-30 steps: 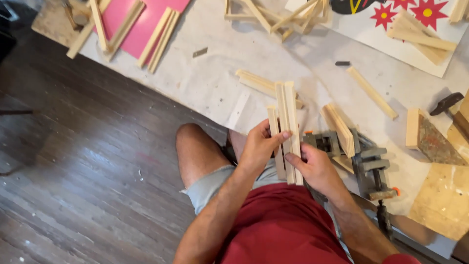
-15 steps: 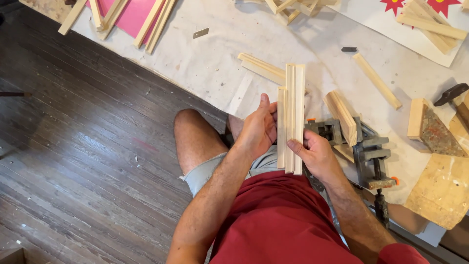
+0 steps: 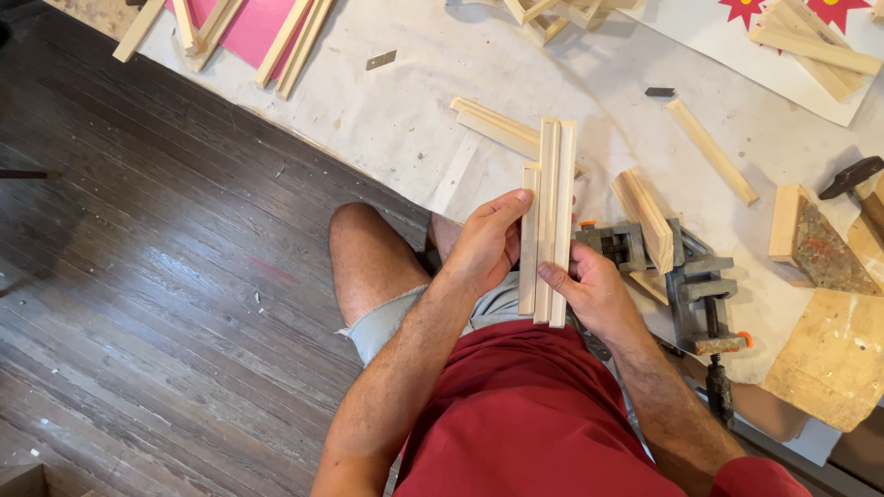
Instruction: The person is inspecting and aligning thin wooden strips to prepare for assembling a frame on a workbench.
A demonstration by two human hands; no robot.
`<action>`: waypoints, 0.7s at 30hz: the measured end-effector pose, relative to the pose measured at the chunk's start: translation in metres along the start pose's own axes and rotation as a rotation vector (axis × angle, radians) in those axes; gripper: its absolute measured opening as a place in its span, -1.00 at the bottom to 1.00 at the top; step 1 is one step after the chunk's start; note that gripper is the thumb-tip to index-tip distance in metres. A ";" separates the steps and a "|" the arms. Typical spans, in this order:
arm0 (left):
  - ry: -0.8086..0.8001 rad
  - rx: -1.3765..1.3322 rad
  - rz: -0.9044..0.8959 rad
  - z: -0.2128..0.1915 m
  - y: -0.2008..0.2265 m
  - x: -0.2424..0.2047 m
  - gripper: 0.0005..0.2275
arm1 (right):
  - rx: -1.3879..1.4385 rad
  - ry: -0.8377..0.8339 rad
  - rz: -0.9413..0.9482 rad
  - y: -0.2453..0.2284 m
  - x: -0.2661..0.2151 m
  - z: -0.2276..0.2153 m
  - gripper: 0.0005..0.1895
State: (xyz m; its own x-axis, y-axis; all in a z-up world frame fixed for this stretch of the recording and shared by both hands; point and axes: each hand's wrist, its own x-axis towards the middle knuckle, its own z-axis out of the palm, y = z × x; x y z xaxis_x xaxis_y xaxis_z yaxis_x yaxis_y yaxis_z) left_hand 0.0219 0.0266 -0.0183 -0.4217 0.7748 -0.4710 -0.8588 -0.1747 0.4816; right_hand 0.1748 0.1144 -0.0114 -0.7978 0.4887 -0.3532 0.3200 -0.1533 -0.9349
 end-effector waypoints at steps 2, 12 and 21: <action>-0.007 0.006 -0.002 -0.002 -0.002 0.003 -0.73 | -0.001 0.000 0.003 -0.002 -0.001 0.001 -0.69; 0.094 0.035 0.026 -0.014 -0.019 0.016 -0.76 | -0.005 0.039 0.024 0.003 -0.002 -0.005 -0.69; 0.094 0.145 0.179 0.029 0.015 0.050 -0.84 | 0.169 0.332 -0.055 -0.030 -0.043 -0.058 -0.65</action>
State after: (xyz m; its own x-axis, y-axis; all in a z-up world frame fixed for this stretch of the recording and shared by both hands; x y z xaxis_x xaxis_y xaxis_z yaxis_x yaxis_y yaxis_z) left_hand -0.0033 0.0799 -0.0132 -0.5941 0.6785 -0.4321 -0.7202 -0.2094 0.6615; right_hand 0.2296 0.1478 0.0336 -0.5935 0.7475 -0.2981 0.1705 -0.2453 -0.9544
